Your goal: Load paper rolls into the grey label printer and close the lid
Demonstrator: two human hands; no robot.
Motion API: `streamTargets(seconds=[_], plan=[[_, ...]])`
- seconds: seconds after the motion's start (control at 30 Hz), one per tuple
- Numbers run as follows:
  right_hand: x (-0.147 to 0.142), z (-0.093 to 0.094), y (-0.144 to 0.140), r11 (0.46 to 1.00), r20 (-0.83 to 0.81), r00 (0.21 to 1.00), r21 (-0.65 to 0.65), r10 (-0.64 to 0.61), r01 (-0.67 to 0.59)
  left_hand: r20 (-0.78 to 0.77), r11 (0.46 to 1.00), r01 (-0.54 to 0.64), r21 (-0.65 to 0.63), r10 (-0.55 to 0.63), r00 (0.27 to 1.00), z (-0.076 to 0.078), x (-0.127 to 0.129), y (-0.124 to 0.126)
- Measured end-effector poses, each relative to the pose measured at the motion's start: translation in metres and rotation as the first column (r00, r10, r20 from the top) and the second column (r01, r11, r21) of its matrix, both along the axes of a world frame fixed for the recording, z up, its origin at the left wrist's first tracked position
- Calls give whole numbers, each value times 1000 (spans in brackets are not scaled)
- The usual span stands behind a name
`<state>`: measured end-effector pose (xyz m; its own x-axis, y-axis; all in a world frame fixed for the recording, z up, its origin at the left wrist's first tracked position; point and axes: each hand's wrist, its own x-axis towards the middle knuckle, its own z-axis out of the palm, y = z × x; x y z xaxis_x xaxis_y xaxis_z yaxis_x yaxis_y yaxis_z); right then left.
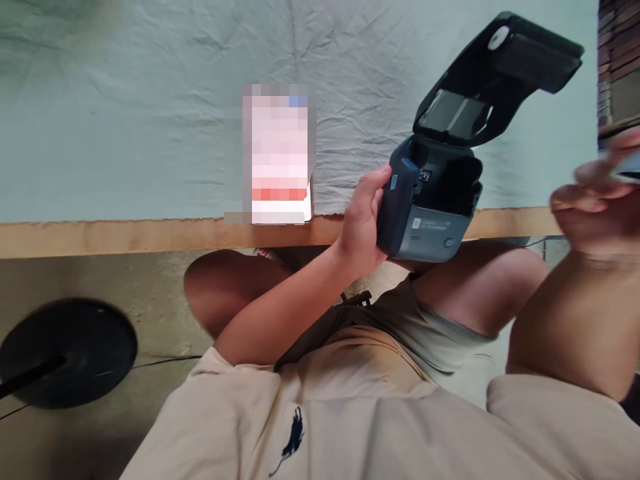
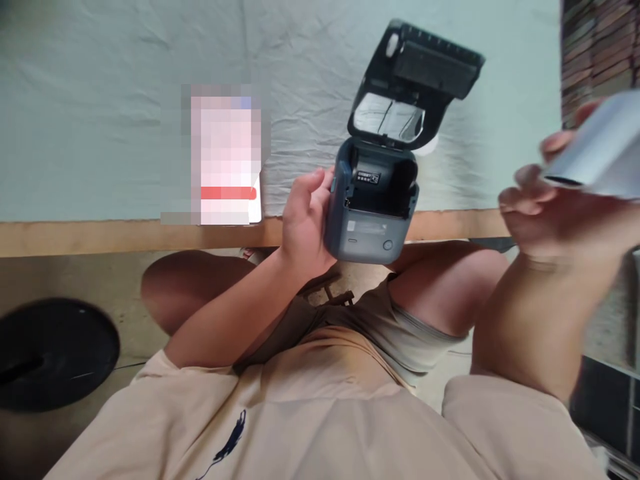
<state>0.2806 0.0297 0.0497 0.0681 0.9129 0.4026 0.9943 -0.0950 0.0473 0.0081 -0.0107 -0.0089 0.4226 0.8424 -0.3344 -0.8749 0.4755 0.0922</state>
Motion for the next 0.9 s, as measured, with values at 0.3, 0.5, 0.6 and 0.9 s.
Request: streamTargets(seconds=[0.3,0.5,0.6,0.9], plan=[[8,-54,43,991,-628,777,-124,-39,-51,-71,1000,15,25,-14,997,2,1,2],[-14,-33,55,959,-300,954,-265,16,-100,-105,998,21,54,-16,994,1,1,2],[-21,-22,51,919,-99,991,-376,88,-119,-80,999,17,52,-12,997,3,0,2],[-65,-21,70,769,-57,873,-448,484,-456,-113,999,4,42,1,994,5,1,1]])
